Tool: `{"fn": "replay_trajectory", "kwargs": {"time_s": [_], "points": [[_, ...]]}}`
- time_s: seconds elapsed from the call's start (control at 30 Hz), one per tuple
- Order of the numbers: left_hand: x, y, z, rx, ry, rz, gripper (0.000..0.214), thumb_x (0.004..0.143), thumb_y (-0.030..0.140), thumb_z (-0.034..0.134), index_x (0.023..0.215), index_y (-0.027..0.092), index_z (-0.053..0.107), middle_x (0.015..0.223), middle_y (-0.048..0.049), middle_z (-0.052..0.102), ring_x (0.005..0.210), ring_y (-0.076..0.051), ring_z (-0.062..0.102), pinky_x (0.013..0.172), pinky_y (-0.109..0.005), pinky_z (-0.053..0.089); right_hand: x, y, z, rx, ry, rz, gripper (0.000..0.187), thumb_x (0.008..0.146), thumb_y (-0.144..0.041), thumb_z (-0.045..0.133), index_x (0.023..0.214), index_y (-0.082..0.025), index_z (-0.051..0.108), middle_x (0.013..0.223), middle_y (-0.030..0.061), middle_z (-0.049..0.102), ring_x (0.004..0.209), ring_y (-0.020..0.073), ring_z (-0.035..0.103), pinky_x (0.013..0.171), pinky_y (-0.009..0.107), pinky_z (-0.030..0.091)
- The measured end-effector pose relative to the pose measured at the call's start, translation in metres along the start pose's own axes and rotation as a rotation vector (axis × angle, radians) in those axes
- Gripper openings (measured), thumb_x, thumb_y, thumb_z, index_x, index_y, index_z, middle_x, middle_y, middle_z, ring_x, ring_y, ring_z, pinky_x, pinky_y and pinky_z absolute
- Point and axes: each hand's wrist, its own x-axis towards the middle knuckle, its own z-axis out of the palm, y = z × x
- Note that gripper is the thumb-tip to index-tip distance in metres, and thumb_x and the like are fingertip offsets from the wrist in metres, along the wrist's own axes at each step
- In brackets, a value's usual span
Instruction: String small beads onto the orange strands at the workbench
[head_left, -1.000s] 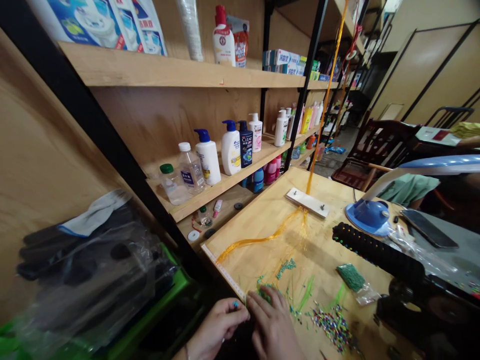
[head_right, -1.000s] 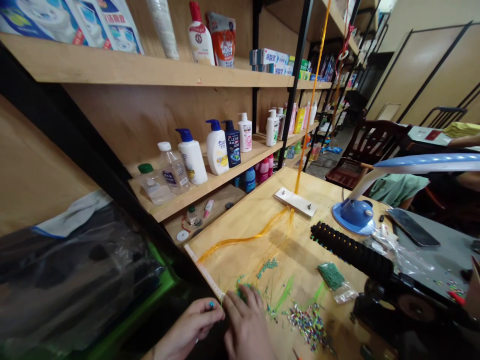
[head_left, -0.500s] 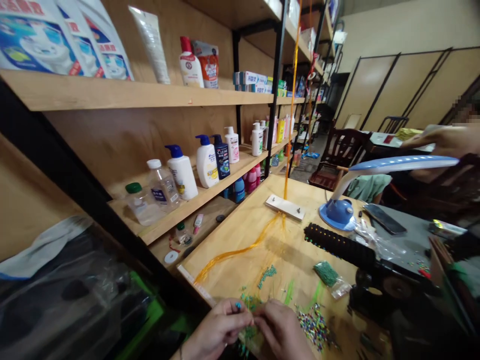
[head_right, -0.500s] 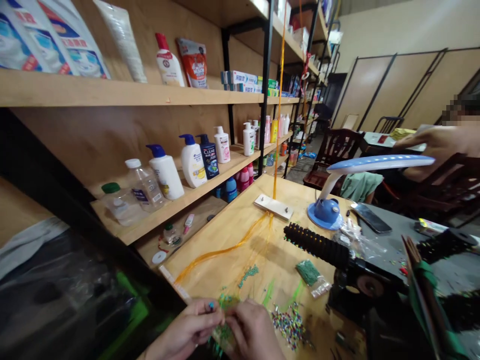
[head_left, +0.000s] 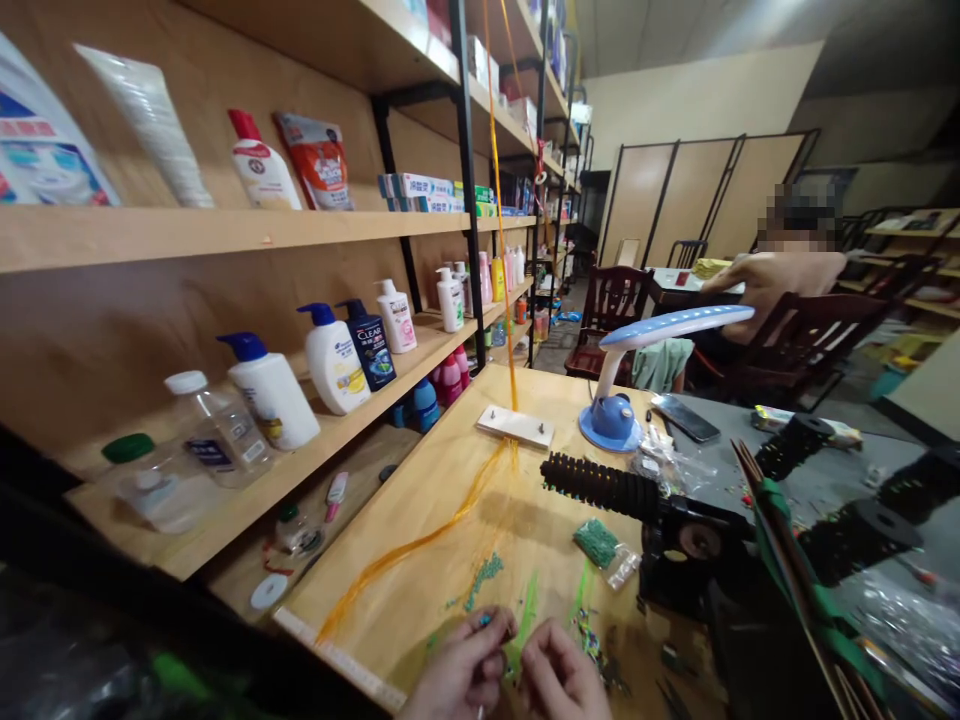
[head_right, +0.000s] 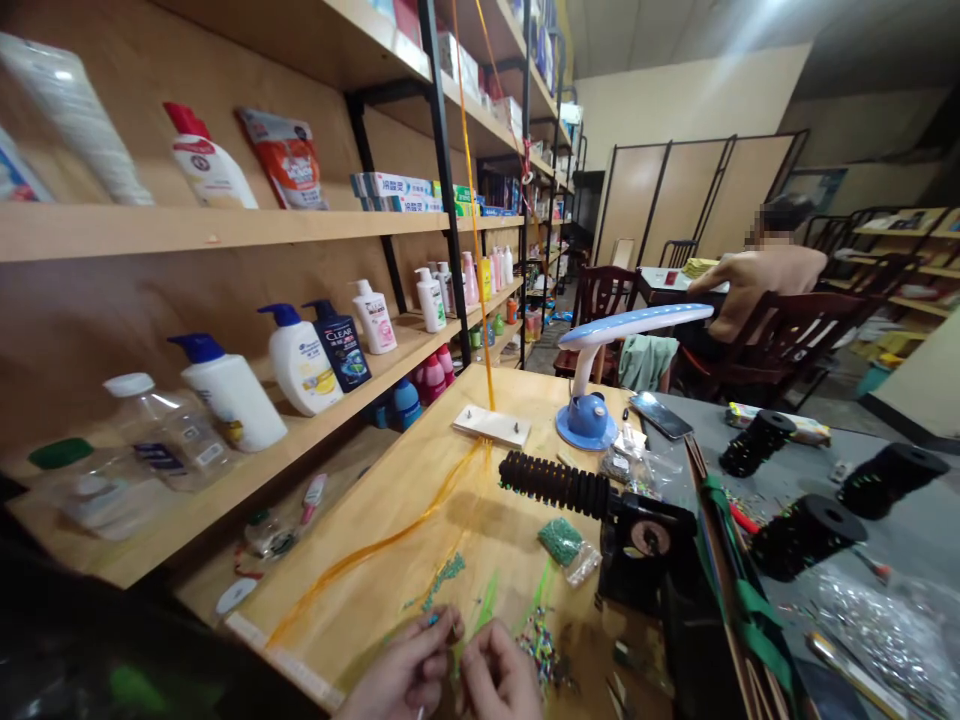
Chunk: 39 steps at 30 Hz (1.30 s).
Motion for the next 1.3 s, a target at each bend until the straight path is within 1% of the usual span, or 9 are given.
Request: {"fn": "replay_trajectory", "kwargs": {"time_s": [0.13, 0.27, 0.33, 0.5, 0.63, 0.77, 0.93, 1.1, 1.3], "points": [[0.004, -0.006, -0.002, -0.029, -0.022, -0.022, 0.047, 0.039, 0.035, 0.098, 0.067, 0.014, 0.066, 0.059, 0.006, 0.059, 0.037, 0.001, 0.039, 0.035, -0.011, 0.014, -0.001, 0.008, 0.009, 0.092, 0.014, 0.031, 0.05, 0.08, -0.068, 0.059, 0.067, -0.021, 0.05, 0.049, -0.0043, 0.055, 0.043, 0.0095, 0.043, 0.047, 0.022, 0.03], [0.006, -0.01, -0.003, 0.008, -0.059, 0.002, 0.044, 0.044, 0.037, 0.097, 0.068, 0.014, 0.068, 0.043, 0.0093, 0.047, 0.034, -0.002, 0.04, 0.036, -0.014, 0.021, -0.002, 0.012, 0.016, 0.172, 0.053, 0.041, 0.049, 0.077, -0.069, 0.063, 0.065, -0.022, 0.053, 0.052, -0.0032, 0.058, 0.046, 0.0108, 0.046, 0.048, 0.022, 0.034], [0.006, -0.01, -0.002, 0.02, -0.071, 0.021, 0.044, 0.045, 0.038, 0.096, 0.068, 0.014, 0.068, 0.04, 0.0093, 0.045, 0.034, -0.003, 0.041, 0.036, -0.014, 0.019, -0.002, 0.013, 0.017, 0.196, 0.056, 0.041, 0.049, 0.077, -0.068, 0.063, 0.065, -0.021, 0.055, 0.053, -0.0028, 0.059, 0.047, 0.0115, 0.048, 0.049, 0.023, 0.035], [0.006, -0.009, 0.002, 0.03, -0.039, 0.004, 0.047, 0.041, 0.04, 0.097, 0.067, 0.013, 0.068, 0.038, 0.0085, 0.045, 0.035, -0.003, 0.04, 0.035, -0.013, 0.012, -0.002, 0.01, 0.017, 0.202, 0.075, 0.03, 0.049, 0.076, -0.068, 0.064, 0.064, -0.02, 0.057, 0.055, -0.0024, 0.06, 0.048, 0.0115, 0.048, 0.05, 0.023, 0.037], [0.007, -0.012, 0.001, 0.007, -0.058, 0.045, 0.045, 0.043, 0.038, 0.097, 0.069, 0.012, 0.07, 0.042, 0.0081, 0.047, 0.036, -0.002, 0.039, 0.036, -0.013, 0.018, -0.001, 0.011, 0.017, 0.177, 0.098, 0.031, 0.051, 0.075, -0.07, 0.063, 0.063, -0.02, 0.057, 0.055, -0.0019, 0.06, 0.05, 0.0125, 0.05, 0.051, 0.023, 0.038], [0.009, -0.016, -0.001, -0.008, -0.031, 0.099, 0.046, 0.042, 0.035, 0.097, 0.074, 0.012, 0.073, 0.044, 0.008, 0.049, 0.036, -0.001, 0.039, 0.038, -0.013, 0.023, 0.001, 0.017, 0.018, 0.152, 0.112, 0.018, 0.053, 0.074, -0.072, 0.061, 0.061, -0.021, 0.057, 0.056, -0.0014, 0.061, 0.051, 0.0132, 0.051, 0.052, 0.024, 0.038], [0.014, -0.019, -0.003, -0.002, -0.003, 0.145, 0.052, 0.038, 0.036, 0.098, 0.078, 0.012, 0.076, 0.041, 0.0092, 0.048, 0.035, -0.001, 0.038, 0.038, -0.014, 0.023, 0.003, 0.022, 0.022, 0.184, 0.139, 0.009, 0.054, 0.074, -0.072, 0.062, 0.061, -0.02, 0.055, 0.053, -0.003, 0.058, 0.048, 0.0116, 0.046, 0.05, 0.023, 0.034], [0.015, -0.02, -0.005, -0.009, 0.007, 0.166, 0.05, 0.04, 0.033, 0.098, 0.079, 0.013, 0.075, 0.051, 0.0057, 0.058, 0.037, -0.001, 0.04, 0.038, -0.014, 0.022, 0.003, 0.019, 0.024, 0.21, 0.126, -0.006, 0.051, 0.075, -0.07, 0.063, 0.062, -0.021, 0.056, 0.053, -0.0029, 0.058, 0.051, 0.0136, 0.05, 0.052, 0.024, 0.037], [0.019, -0.023, -0.011, -0.005, 0.004, 0.16, 0.05, 0.04, 0.034, 0.098, 0.079, 0.014, 0.073, 0.04, 0.0102, 0.048, 0.033, -0.002, 0.036, 0.036, -0.014, 0.018, 0.002, 0.015, 0.024, 0.183, 0.129, 0.016, 0.052, 0.074, -0.071, 0.062, 0.062, -0.021, 0.054, 0.054, -0.003, 0.057, 0.05, 0.013, 0.05, 0.051, 0.023, 0.037]]}}
